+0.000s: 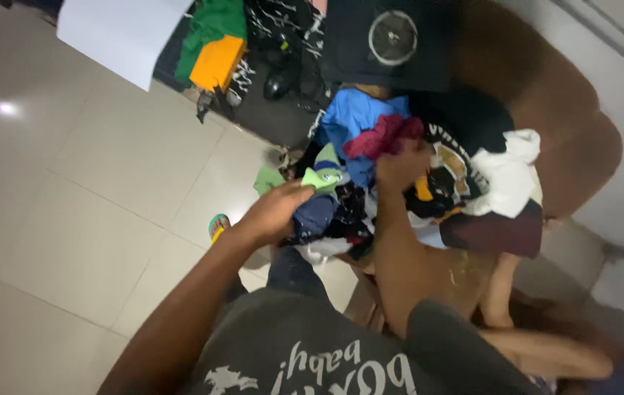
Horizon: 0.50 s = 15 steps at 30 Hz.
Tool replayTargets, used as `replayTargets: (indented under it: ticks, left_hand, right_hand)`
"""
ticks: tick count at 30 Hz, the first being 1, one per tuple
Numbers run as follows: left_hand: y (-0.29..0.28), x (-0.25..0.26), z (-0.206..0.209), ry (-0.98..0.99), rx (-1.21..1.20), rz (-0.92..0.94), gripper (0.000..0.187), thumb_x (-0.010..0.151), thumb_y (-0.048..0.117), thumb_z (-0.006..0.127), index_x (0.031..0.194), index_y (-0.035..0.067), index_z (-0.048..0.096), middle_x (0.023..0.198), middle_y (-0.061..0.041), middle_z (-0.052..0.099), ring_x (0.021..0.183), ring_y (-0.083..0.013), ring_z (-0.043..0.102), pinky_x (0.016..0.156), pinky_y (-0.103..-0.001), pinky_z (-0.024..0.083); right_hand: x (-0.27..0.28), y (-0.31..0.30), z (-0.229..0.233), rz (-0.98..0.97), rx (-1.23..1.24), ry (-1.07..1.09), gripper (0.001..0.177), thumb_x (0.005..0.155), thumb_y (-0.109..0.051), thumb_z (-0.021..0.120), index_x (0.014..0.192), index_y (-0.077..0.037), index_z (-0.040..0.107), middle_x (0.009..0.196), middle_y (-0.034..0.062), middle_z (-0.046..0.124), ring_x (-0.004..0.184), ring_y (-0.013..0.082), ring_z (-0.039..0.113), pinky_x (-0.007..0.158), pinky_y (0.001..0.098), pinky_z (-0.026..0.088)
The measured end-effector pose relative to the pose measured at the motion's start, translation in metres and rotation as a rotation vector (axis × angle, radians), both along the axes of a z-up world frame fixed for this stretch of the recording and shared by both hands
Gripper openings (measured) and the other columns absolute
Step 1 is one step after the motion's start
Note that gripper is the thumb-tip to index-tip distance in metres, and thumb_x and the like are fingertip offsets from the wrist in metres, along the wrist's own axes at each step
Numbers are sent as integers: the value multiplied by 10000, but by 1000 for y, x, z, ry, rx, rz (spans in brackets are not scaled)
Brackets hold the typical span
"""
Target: The person removes clothes from hangers and places them on a drying rack. Then they pick up several shirts from a pile, fold each one on a wooden table, and stack them neatly.
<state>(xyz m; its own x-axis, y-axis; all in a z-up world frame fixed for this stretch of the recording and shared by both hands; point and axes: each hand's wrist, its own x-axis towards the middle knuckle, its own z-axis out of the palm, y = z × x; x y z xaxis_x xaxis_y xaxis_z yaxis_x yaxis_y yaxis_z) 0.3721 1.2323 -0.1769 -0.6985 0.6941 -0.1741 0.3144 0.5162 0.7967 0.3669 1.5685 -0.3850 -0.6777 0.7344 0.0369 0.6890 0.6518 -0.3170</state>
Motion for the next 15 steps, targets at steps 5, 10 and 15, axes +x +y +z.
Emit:
replayTargets:
  ticks: [5,10,15]
  left_hand:
    - [-2,0,-5,47,79,2,551,715,-17,714,1250,60,605,1365,-219,589,1251,-425,558,1035,-446,462]
    - [2,-9,8,22,32,-8,591,697,-76,675,1264,59,578,1389,-204,583,1271,-425,546,1032,-454,461]
    - [7,-16,21,31,43,-32,642,685,-116,642,1301,44,555,1417,-241,534,1296,-440,521,1067,-454,449]
  right_hand:
    - [33,53,-33,70,385,107,632,780,-253,692,1330,43,598,1331,304,593,1217,476,550,1016,567,460]
    - [26,62,-18,156,270,150,436,850,-228,674,1207,19,631,1181,263,642,1113,450,597,948,557,471]
    - [14,7,96,-2,40,67,231,900,-239,702,949,-22,640,939,210,685,921,428,648,815,568,468]
